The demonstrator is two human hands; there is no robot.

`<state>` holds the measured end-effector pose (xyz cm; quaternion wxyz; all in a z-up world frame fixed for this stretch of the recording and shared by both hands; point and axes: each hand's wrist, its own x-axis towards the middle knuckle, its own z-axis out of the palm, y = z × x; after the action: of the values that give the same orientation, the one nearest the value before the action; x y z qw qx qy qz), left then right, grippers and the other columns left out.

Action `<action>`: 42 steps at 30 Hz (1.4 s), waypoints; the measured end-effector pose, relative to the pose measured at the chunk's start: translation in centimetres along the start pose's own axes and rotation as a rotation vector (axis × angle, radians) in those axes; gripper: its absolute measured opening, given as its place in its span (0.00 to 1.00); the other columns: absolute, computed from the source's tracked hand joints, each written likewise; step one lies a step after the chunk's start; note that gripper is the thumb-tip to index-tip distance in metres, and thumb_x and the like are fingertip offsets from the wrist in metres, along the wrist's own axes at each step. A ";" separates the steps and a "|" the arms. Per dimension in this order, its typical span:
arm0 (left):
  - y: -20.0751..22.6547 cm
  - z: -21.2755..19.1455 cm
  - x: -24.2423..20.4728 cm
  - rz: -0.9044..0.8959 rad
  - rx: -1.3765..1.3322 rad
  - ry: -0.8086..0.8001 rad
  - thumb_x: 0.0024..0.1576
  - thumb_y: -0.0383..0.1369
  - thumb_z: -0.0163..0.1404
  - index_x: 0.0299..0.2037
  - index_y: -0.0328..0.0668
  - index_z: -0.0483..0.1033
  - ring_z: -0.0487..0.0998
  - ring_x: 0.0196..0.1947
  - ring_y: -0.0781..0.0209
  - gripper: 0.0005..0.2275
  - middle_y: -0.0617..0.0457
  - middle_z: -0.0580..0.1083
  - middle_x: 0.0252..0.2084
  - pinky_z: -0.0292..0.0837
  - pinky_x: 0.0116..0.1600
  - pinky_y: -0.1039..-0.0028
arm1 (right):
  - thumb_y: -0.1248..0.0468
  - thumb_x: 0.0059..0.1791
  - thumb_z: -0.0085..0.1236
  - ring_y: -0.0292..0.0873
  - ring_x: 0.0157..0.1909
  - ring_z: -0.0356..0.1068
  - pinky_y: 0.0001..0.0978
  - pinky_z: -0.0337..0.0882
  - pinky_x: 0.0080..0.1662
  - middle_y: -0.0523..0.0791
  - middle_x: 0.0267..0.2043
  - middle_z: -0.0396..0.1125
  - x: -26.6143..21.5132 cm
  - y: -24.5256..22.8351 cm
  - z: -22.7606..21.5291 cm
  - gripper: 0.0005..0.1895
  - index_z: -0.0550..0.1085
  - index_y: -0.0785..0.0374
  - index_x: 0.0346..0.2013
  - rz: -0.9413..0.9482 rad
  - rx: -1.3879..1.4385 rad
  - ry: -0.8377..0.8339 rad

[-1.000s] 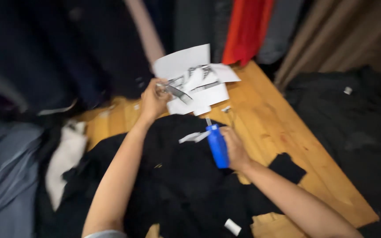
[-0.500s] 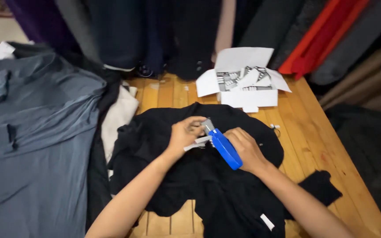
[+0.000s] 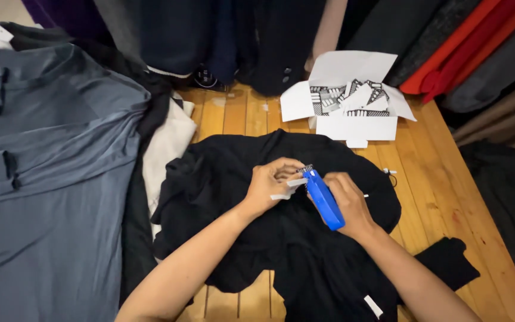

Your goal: Folding various garments and attaching tags using a handheld tagging gun

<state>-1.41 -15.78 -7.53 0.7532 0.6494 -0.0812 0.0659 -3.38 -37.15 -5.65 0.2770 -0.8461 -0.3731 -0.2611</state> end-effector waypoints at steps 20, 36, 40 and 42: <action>-1.2 -1.4 12.4 0.184 1.193 -0.251 0.60 0.38 0.55 0.56 0.42 0.78 0.78 0.56 0.44 0.16 0.45 0.78 0.52 0.73 0.61 0.55 | 0.61 0.56 0.51 0.58 0.43 0.74 0.49 0.73 0.47 0.52 0.40 0.72 -1.3 1.7 1.7 0.11 0.73 0.67 0.44 -0.079 0.219 0.020; -3.0 -2.5 10.3 0.033 0.791 -0.270 0.63 0.39 0.55 0.49 0.47 0.74 0.77 0.57 0.40 0.10 0.44 0.79 0.51 0.71 0.62 0.51 | 0.65 0.59 0.43 0.57 0.43 0.74 0.47 0.74 0.47 0.51 0.40 0.71 -0.4 0.7 0.1 0.11 0.73 0.69 0.45 -0.126 0.261 0.025; -5.8 -3.5 7.8 0.088 0.194 -0.157 0.61 0.27 0.57 0.48 0.44 0.75 0.81 0.41 0.64 0.08 0.52 0.81 0.37 0.77 0.53 0.69 | 0.64 0.59 0.41 0.57 0.43 0.74 0.48 0.74 0.47 0.51 0.40 0.70 -0.3 0.0 0.0 0.12 0.73 0.68 0.45 -0.127 0.239 0.016; -2.6 -3.0 6.0 0.101 0.074 -0.141 0.61 0.24 0.56 0.48 0.43 0.77 0.81 0.43 0.66 0.08 0.53 0.81 0.37 0.77 0.54 0.70 | 0.63 0.59 0.41 0.57 0.43 0.73 0.49 0.74 0.47 0.52 0.40 0.70 -0.2 0.1 0.1 0.13 0.72 0.69 0.45 -0.132 0.226 0.018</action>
<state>5.14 -13.27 -9.26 0.7167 0.6750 -0.1641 0.0611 -3.41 -37.25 -5.82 0.3564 -0.7807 -0.4524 -0.2426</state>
